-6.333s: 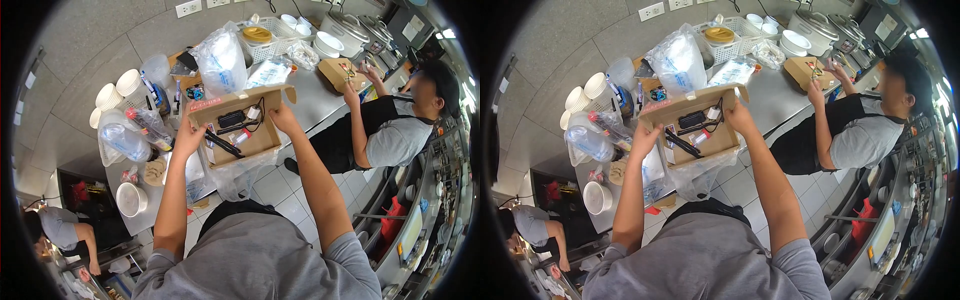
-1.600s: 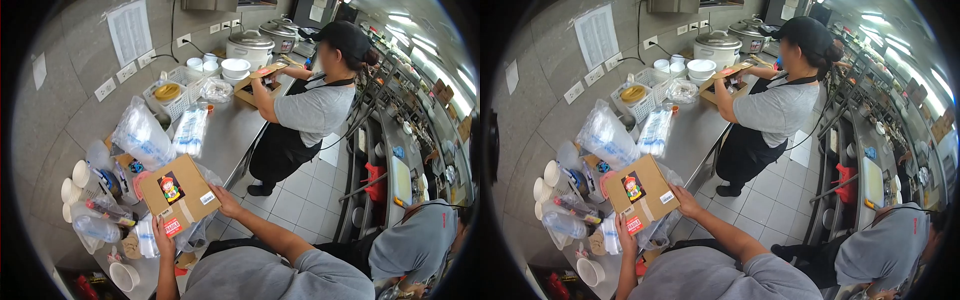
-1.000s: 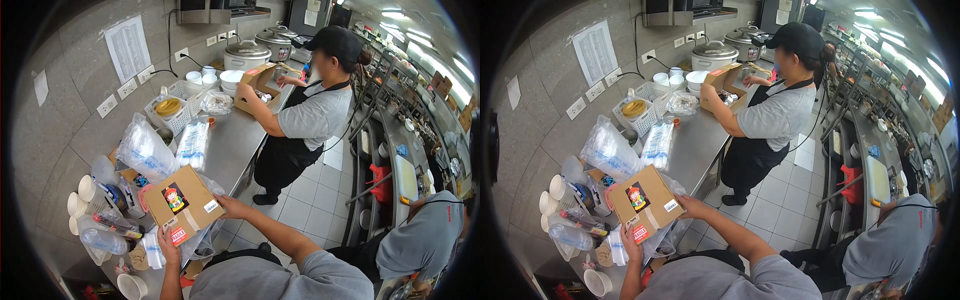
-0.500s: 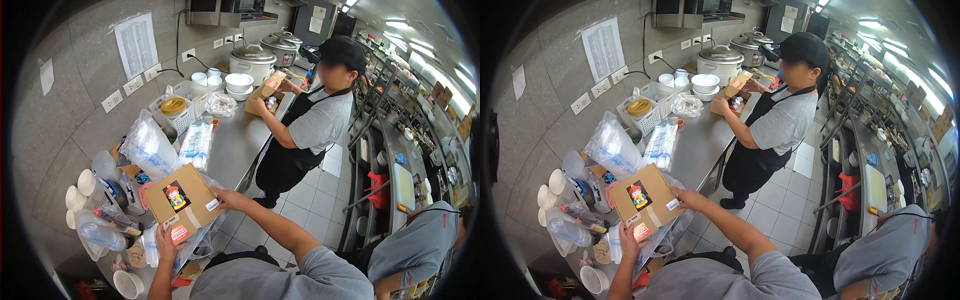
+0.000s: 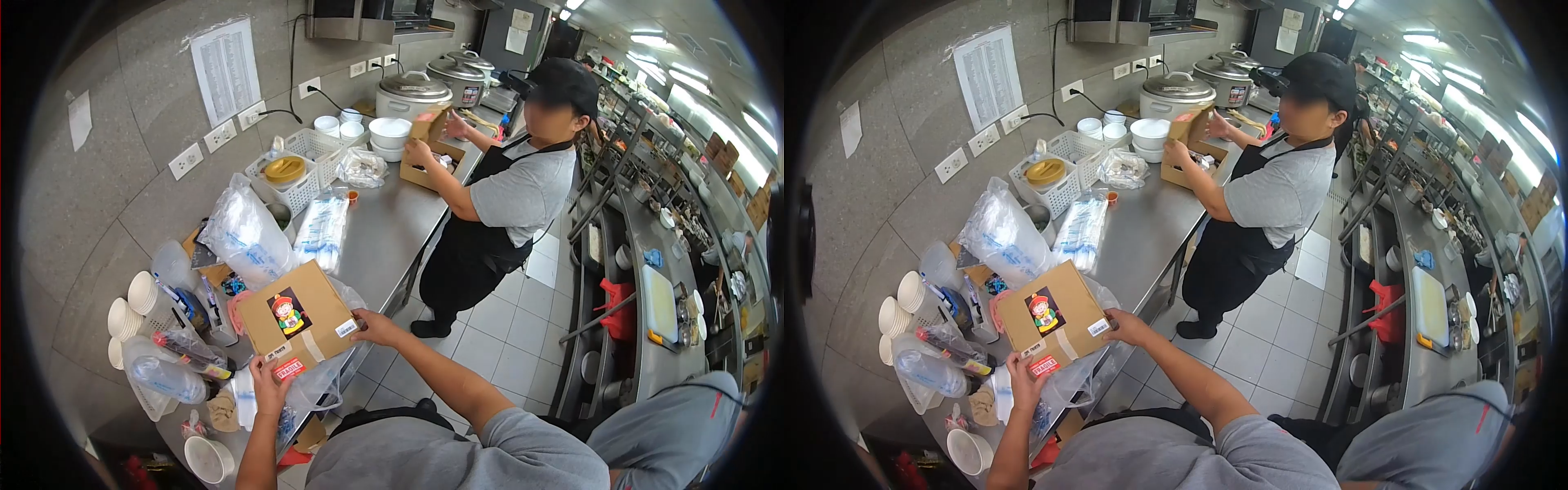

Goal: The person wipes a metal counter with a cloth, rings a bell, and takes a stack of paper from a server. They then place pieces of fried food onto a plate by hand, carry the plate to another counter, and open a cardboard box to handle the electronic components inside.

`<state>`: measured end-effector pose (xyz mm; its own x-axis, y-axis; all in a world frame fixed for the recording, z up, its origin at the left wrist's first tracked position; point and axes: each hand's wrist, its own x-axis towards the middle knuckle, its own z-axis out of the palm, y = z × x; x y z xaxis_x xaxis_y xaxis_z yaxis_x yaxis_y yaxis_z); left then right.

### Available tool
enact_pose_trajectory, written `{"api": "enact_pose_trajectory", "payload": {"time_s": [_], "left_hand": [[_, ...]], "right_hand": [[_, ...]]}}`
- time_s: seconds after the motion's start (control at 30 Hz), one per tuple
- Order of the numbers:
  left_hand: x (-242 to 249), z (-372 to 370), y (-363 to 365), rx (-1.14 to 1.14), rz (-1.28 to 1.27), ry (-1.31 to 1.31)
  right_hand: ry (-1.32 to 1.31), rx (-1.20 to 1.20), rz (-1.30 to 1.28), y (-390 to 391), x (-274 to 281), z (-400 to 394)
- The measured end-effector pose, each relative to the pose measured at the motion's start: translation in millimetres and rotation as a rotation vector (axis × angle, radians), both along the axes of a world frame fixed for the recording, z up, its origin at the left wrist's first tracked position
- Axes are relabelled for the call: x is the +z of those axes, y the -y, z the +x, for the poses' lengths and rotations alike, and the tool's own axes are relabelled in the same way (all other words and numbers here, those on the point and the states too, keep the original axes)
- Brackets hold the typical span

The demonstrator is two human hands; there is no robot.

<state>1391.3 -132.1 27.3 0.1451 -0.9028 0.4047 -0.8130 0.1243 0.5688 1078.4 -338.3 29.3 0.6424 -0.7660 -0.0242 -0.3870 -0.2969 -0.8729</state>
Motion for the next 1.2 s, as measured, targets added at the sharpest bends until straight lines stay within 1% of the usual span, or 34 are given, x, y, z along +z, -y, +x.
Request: {"api": "enact_pose_trajectory", "payload": {"time_s": [0.07, 0.1, 0.13, 0.17, 0.2, 0.23, 0.27, 0.3, 0.33, 0.37, 0.4, 0.43, 0.47, 0.53, 0.57, 0.6, 0.63, 0.67, 0.73, 0.8, 0.87, 0.9, 0.97, 1.0, 1.07, 1.1, 1.13, 1.17, 1.2], "left_hand": [[6, -2, 4, 0.01, 0.016, -0.043], [9, -8, 7, 0.104, -0.022, -0.29], [11, -10, 10, 0.198, -0.06, -0.536], [8, -6, 14, 0.207, -0.056, -0.536], [1, 1, 17, 0.242, 0.061, -0.643], [-4, 5, 21, 0.28, 0.178, -0.75], [-10, 9, 25, 0.294, 0.184, -0.754], [-14, 12, 31, 0.244, 0.272, -0.75], [-10, 13, 35, 0.193, 0.358, -0.745], [-8, 13, 38, 0.21, 0.364, -0.748], [-2, 6, 40, 0.153, 0.319, -0.765], [3, 0, 36, 0.102, 0.272, -0.779], [10, -8, 29, 0.131, 0.271, -0.778], [25, -22, 24, 0.219, 0.261, -0.964], [16, -22, 23, 0.236, 0.251, -1.018], [12, -24, 19, 0.227, 0.249, -1.021], [8, -26, 17, 0.233, 0.188, -1.132], [3, -29, 18, 0.237, 0.124, -1.242], [23, -42, 9, 0.183, 0.135, -1.296], [37, -57, 2, 0.147, 0.125, -1.416], [22, -58, -4, 0.183, 0.045, -1.556], [30, -65, -7, 0.143, 0.056, -1.559], [58, -69, -20, 0.073, 0.117, -1.846], [65, -68, -21, 0.06, 0.106, -1.843], [77, -63, -30, -0.203, 0.243, -1.834], [88, -62, -31, -0.109, 0.258, -1.696], [99, -61, -29, -0.085, 0.215, -1.688], [110, -59, -26, -0.118, 0.172, -1.629], [123, -58, -23, -0.14, 0.119, -1.566]], "right_hand": [[0.008, -0.07, 0.019, -4, -2, 0], [0.009, -0.065, 0.018, -4, -7, -1], [-0.04, -0.179, -0.258, -5, -12, -1], [-0.09, -0.289, -0.532, -7, -18, 0], [-0.09, -0.278, -0.524, -8, -22, 3], [-0.092, -0.336, -0.474, -6, -23, 6], [-0.096, -0.393, -0.423, -4, -25, 9], [-0.067, -0.338, -0.232, -2, -20, 13], [-0.071, -0.327, -0.223, -3, -14, 15], [0.029, -0.349, -0.061, -7, -8, 16], [0.125, -0.366, 0.107, -12, -2, 18], [0.123, -0.349, 0.19, -15, 7, 15], [0.122, -0.323, 0.202, -21, 6, 13], [0.34, -0.427, 0.421, -25, 2, 10], [0.337, -0.425, 0.418, -30, 0, 10], [0.442, -0.449, 0.516, -36, -7, 6], [0.551, -0.475, 0.611, -43, -10, 2], [0.555, -0.485, 0.597, -47, -12, -2], [0.647, -0.609, 0.851, -59, -9, -7], [0.628, -0.683, 0.791, -64, -17, -12], [0.562, -0.653, 0.768, -71, -7, -25], [0.578, -0.679, 0.742, -77, -1, -35], [0.67, -0.548, 0.653, -87, 17, -41], [0.676, -0.541, 0.641, -87, 33, -43], [0.715, -0.469, 0.578, -91, 67, -50], [0.721, -0.439, 0.577, -88, 85, -51], [0.705, -0.418, 0.535, -83, 103, -51], [0.732, -0.392, 0.509, -79, 120, -50], [0.727, -0.37, 0.427, -74, 141, -48]]}}
